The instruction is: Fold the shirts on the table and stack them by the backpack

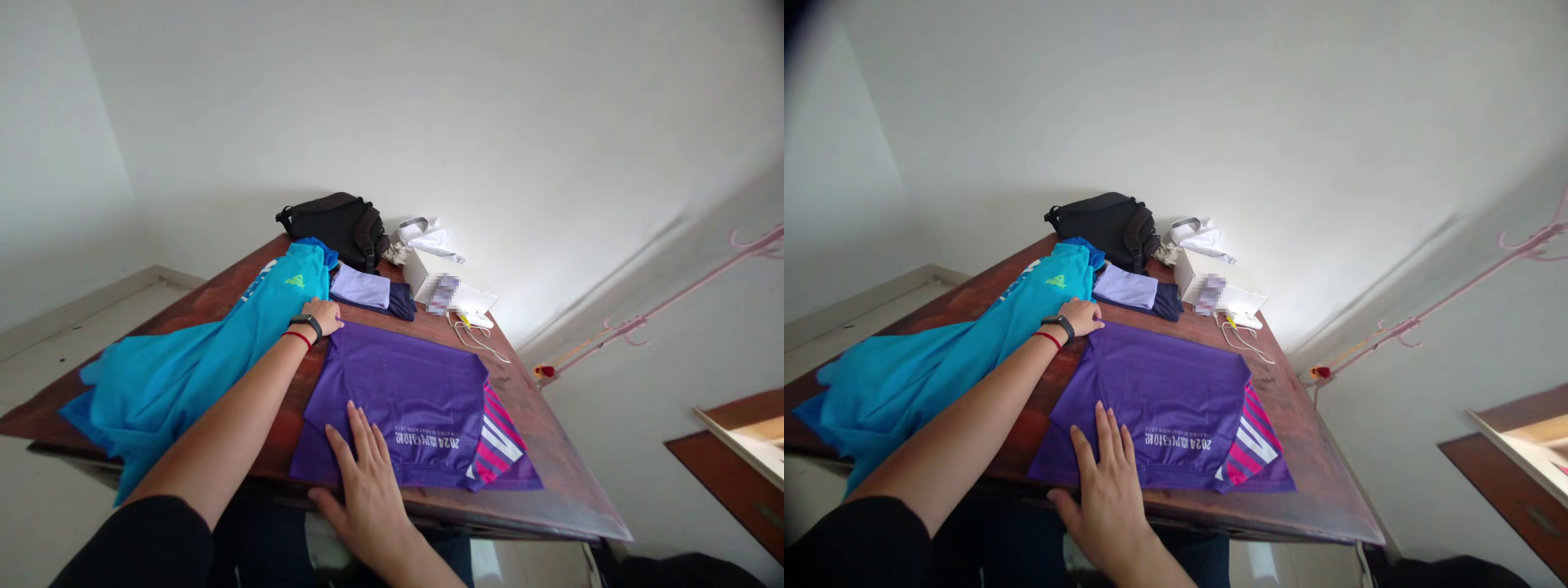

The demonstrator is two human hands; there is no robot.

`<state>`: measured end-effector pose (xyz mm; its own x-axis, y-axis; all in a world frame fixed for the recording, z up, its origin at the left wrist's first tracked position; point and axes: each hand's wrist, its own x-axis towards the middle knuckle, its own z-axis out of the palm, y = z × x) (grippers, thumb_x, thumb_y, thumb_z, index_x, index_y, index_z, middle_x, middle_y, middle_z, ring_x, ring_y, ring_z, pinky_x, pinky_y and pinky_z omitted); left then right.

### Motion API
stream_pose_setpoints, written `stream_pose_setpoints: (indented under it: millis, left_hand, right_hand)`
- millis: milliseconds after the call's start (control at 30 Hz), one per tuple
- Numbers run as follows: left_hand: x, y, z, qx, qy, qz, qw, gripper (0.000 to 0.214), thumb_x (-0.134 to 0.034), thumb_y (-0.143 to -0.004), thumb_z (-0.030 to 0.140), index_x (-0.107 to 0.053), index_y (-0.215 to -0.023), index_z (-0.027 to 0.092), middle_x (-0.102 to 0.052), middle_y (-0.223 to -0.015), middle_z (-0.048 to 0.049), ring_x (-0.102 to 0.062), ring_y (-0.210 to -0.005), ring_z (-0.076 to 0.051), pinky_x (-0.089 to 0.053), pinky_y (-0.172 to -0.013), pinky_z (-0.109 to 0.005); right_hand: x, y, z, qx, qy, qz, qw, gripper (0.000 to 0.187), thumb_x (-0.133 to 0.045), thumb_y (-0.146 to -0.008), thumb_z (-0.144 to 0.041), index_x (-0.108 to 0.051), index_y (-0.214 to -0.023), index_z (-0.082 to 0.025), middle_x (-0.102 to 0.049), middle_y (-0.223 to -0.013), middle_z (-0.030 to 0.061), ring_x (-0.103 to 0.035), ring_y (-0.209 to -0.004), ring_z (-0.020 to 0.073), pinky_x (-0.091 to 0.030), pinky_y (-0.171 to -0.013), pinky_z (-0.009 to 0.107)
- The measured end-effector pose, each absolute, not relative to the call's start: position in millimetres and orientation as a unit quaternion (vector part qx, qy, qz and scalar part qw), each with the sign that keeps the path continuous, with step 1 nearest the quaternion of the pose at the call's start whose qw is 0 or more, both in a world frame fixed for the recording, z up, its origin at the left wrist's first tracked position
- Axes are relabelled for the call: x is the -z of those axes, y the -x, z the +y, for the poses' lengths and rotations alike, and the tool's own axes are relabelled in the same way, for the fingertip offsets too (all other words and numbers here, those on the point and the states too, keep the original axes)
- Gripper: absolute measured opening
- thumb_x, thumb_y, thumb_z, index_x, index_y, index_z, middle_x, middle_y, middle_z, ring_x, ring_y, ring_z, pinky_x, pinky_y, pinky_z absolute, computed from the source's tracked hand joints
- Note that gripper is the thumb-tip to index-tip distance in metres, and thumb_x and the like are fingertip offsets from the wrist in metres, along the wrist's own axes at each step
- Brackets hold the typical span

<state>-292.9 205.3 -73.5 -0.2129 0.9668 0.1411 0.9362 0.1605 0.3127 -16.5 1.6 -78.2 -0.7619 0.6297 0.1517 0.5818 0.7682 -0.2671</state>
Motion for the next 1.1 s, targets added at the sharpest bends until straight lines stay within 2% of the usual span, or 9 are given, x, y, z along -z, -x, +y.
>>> stream_pose_setpoints:
  millis: [133,333,500,633,700,800,900,1000,1100]
  left_hand:
    - [72,293,205,-0.191,-0.631,0.750,0.060,0.017,-0.074,-0.078,0.041,-0.076,-0.075,0.024,-0.076,-0.098,-0.0089,-0.063,-0.109,-0.032,-0.047,-0.091,-0.038]
    - [69,295,206,-0.242,-0.639,0.725,0.091,0.017,-0.071,-0.081,0.040,-0.073,-0.080,0.023,-0.076,-0.095,-0.0051,-0.068,-0.099,-0.025,-0.049,-0.085,-0.030]
    - [72,297,210,-0.272,-0.661,0.686,0.135,0.018,-0.068,-0.084,0.036,-0.070,-0.093,0.020,-0.076,-0.100,-0.0046,-0.070,-0.094,-0.020,-0.051,-0.080,-0.025]
    - [77,299,212,-0.285,-0.684,0.651,0.164,0.041,-0.074,-0.078,0.037,-0.066,-0.113,0.019,-0.073,-0.117,-0.0065,-0.069,-0.102,-0.021,-0.052,-0.085,-0.025]
    - [78,300,212,-0.286,-0.693,0.639,0.172,0.047,-0.076,-0.076,0.038,-0.065,-0.117,0.018,-0.071,-0.121,-0.0072,-0.068,-0.103,-0.022,-0.052,-0.087,-0.026]
    - [81,303,214,-0.285,-0.701,0.630,0.177,0.044,-0.074,-0.077,0.037,-0.066,-0.117,0.019,-0.071,-0.120,-0.0071,-0.068,-0.104,-0.022,-0.051,-0.090,-0.027]
    - [83,304,217,-0.287,-0.703,0.626,0.178,0.039,-0.071,-0.080,0.035,-0.069,-0.115,0.018,-0.072,-0.120,-0.0071,-0.068,-0.105,-0.022,-0.050,-0.091,-0.027]
    - [84,305,220,-0.288,-0.705,0.622,0.181,0.034,-0.068,-0.082,0.035,-0.071,-0.111,0.019,-0.074,-0.115,-0.0069,-0.068,-0.104,-0.023,-0.051,-0.090,-0.028]
    - [84,305,220,-0.290,-0.709,0.615,0.185,0.030,-0.066,-0.083,0.036,-0.074,-0.107,0.020,-0.075,-0.112,-0.0055,-0.069,-0.104,-0.023,-0.051,-0.091,-0.028]
  right_hand:
    - [76,15,0,-0.081,0.318,-0.939,0.109,0.082,-0.076,-0.081,-0.034,-0.037,-0.154,-0.028,-0.010,-0.168,0.0138,-0.023,-0.151,0.0372,-0.034,-0.116,0.059]
    - [81,13,-1,-0.059,0.311,-0.943,0.105,0.073,-0.066,-0.090,-0.041,-0.036,-0.155,-0.023,-0.027,-0.164,0.0121,-0.024,-0.151,0.0343,-0.032,-0.118,0.058]
    - [73,22,0,-0.091,0.334,-0.932,0.110,0.073,-0.068,-0.089,-0.043,-0.038,-0.152,-0.021,-0.033,-0.161,0.0152,-0.031,-0.148,0.0340,-0.031,-0.117,0.059]
    - [60,39,1,-0.120,0.323,-0.931,0.122,0.073,-0.074,-0.085,-0.044,-0.045,-0.147,-0.022,-0.045,-0.152,0.0149,-0.043,-0.138,0.0322,-0.038,-0.111,0.055]
    - [55,47,1,-0.127,0.304,-0.936,0.123,0.067,-0.075,-0.084,-0.045,-0.049,-0.143,-0.024,-0.053,-0.143,0.0119,-0.049,-0.129,0.0299,-0.044,-0.105,0.049]
    - [51,55,0,-0.121,0.291,-0.942,0.112,0.056,-0.075,-0.085,-0.044,-0.056,-0.136,-0.026,-0.061,-0.129,0.0088,-0.055,-0.115,0.0272,-0.049,-0.095,0.043]
    - [49,58,0,-0.108,0.284,-0.946,0.109,0.038,-0.069,-0.091,-0.036,-0.062,-0.128,-0.026,-0.062,-0.122,0.0077,-0.056,-0.109,0.0240,-0.050,-0.092,0.038]
    - [49,58,3,-0.114,0.273,-0.948,0.119,0.016,-0.059,-0.098,-0.026,-0.069,-0.110,-0.024,-0.065,-0.115,0.0057,-0.057,-0.104,0.0201,-0.049,-0.092,0.033]
    - [47,58,7,-0.143,0.275,-0.942,0.128,0.014,-0.055,-0.099,-0.022,-0.069,-0.097,-0.021,-0.067,-0.103,0.0043,-0.059,-0.099,0.0177,-0.048,-0.090,0.030]
